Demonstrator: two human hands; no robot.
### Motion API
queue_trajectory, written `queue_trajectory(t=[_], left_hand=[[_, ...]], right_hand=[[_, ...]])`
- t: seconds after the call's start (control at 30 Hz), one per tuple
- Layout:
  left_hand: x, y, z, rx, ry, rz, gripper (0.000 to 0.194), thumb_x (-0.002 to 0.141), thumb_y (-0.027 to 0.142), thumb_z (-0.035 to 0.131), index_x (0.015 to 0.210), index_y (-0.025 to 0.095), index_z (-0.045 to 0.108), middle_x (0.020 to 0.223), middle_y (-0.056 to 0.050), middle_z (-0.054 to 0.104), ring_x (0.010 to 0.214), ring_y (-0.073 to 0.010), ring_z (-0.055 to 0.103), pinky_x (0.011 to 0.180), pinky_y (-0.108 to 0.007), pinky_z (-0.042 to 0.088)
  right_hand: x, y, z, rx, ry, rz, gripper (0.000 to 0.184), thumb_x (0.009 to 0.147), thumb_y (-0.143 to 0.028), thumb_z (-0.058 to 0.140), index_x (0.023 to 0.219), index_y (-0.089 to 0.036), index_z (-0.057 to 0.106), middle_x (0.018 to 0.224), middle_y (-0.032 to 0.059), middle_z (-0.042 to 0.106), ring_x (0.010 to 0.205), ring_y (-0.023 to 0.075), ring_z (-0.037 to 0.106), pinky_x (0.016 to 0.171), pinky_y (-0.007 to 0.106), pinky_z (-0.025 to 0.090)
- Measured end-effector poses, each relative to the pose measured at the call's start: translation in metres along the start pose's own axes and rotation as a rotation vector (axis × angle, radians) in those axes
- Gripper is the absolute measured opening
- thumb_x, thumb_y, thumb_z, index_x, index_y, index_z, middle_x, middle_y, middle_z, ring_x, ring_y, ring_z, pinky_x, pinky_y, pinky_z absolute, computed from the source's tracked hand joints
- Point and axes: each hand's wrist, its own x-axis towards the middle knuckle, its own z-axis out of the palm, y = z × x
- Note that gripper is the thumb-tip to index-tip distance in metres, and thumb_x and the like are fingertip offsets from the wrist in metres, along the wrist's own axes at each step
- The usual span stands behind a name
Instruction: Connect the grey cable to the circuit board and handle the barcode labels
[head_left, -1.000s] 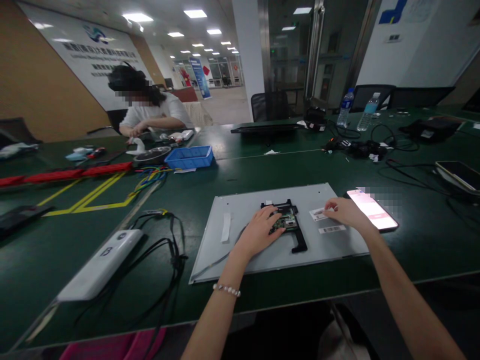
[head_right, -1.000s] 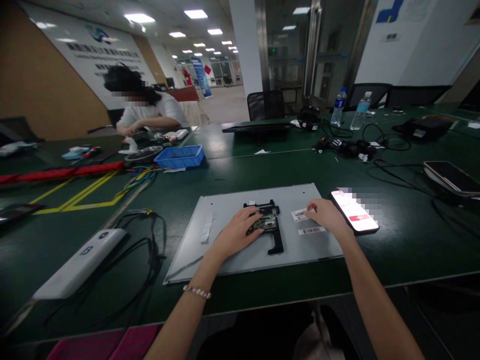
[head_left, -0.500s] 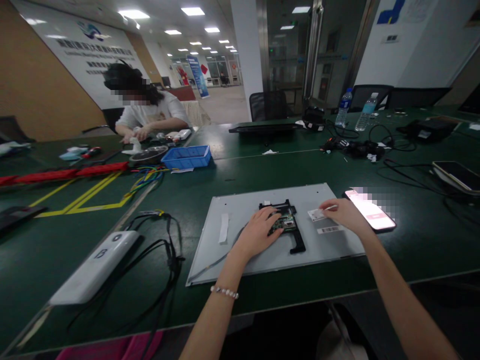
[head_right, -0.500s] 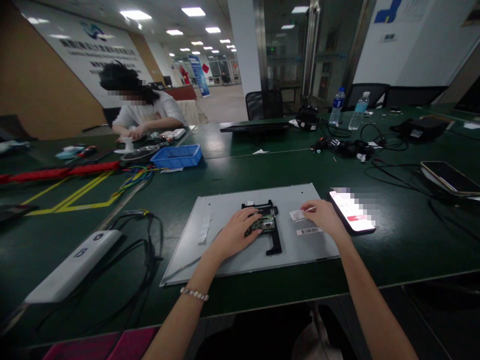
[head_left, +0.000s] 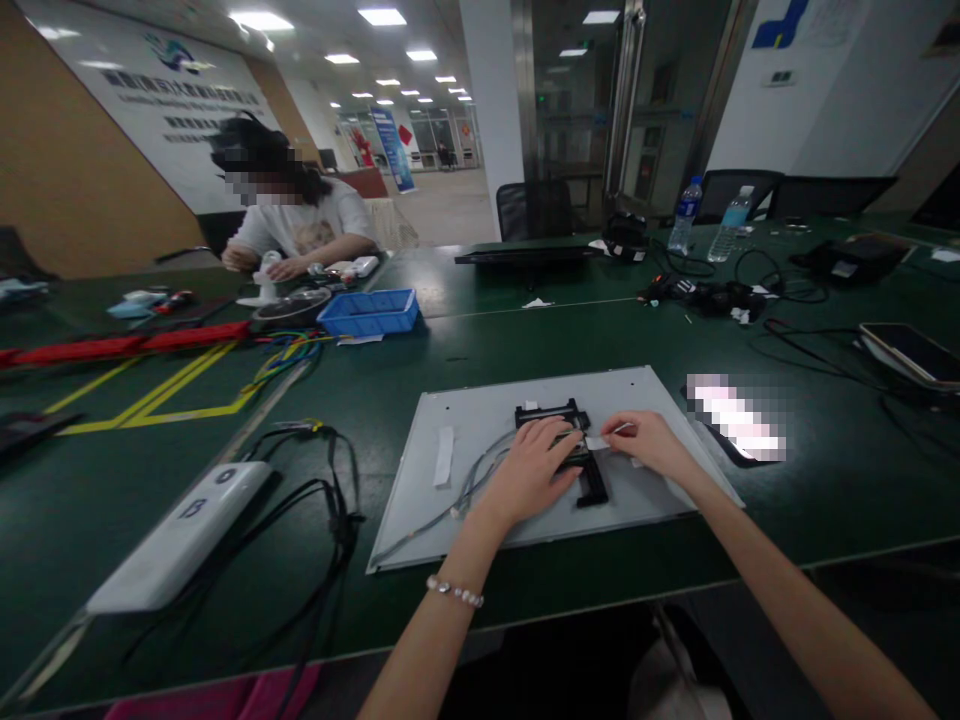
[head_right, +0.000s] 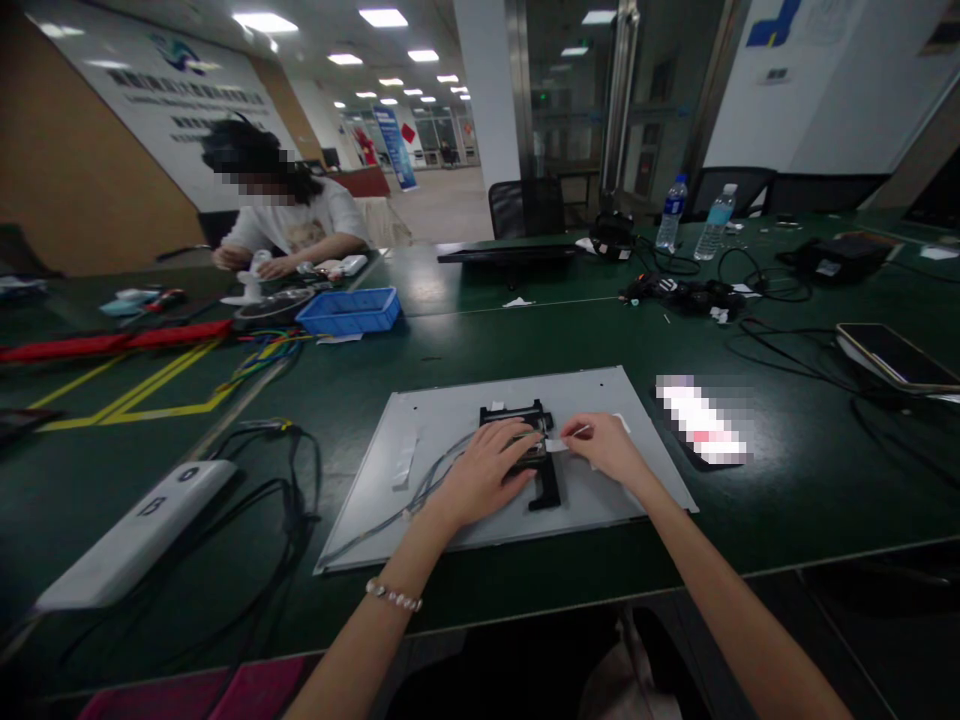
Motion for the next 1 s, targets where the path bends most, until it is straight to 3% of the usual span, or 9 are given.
queue_trajectory(t=[0.43, 0.6, 0.77, 0.9, 1.0], left_hand=[[0.006, 0.012, 0.007, 0.08, -0.023, 0.012, 0.03, 0.089, 0.023, 0.041, 0.117, 0.026, 0.051, 0.128, -0.006, 0.047, 0.127, -0.0236, 0.034, 0.108, -0.045, 0.024], [0.006, 0.013, 0.007, 0.093, -0.026, 0.018, 0.03, 0.089, 0.022, 0.041, 0.117, 0.025, 0.051, 0.127, -0.007, 0.048, 0.127, -0.0237, 0.035, 0.106, -0.045, 0.026], [0.005, 0.016, 0.007, 0.098, -0.044, 0.013, 0.034, 0.089, 0.022, 0.04, 0.122, 0.027, 0.048, 0.131, -0.006, 0.046, 0.129, -0.0229, 0.032, 0.108, -0.045, 0.023], [0.003, 0.015, -0.002, 0.073, -0.013, -0.014, 0.042, 0.089, 0.025, 0.042, 0.131, 0.029, 0.041, 0.135, -0.005, 0.043, 0.13, -0.0228, 0.031, 0.109, -0.046, 0.021], [-0.002, -0.003, -0.018, 0.042, 0.078, -0.147, 0.042, 0.091, 0.03, 0.038, 0.133, 0.025, 0.039, 0.132, -0.006, 0.046, 0.123, -0.0228, 0.039, 0.104, -0.043, 0.031]], right_hand=[[-0.006, -0.013, 0.004, -0.204, 0.02, -0.224, 0.013, 0.078, -0.019, 0.055, 0.084, -0.02, 0.067, 0.083, 0.0029, 0.066, 0.075, 0.0151, 0.061, 0.068, 0.027, 0.049], [-0.01, -0.019, 0.004, -0.348, 0.001, -0.271, 0.011, 0.078, -0.018, 0.057, 0.081, -0.02, 0.066, 0.084, 0.0033, 0.063, 0.075, 0.0156, 0.058, 0.071, 0.03, 0.046], [-0.01, -0.017, 0.006, -0.341, -0.015, -0.294, 0.012, 0.079, -0.015, 0.054, 0.081, -0.019, 0.065, 0.086, 0.0032, 0.06, 0.077, 0.0154, 0.057, 0.072, 0.03, 0.045], [-0.01, -0.018, 0.004, -0.295, 0.007, -0.324, 0.014, 0.08, -0.015, 0.053, 0.083, -0.02, 0.065, 0.088, 0.0031, 0.061, 0.075, 0.0147, 0.057, 0.071, 0.029, 0.045], [-0.011, -0.02, 0.002, -0.284, 0.059, -0.324, 0.014, 0.081, -0.016, 0.053, 0.086, -0.021, 0.065, 0.092, 0.0036, 0.061, 0.075, 0.0152, 0.057, 0.07, 0.029, 0.046]])
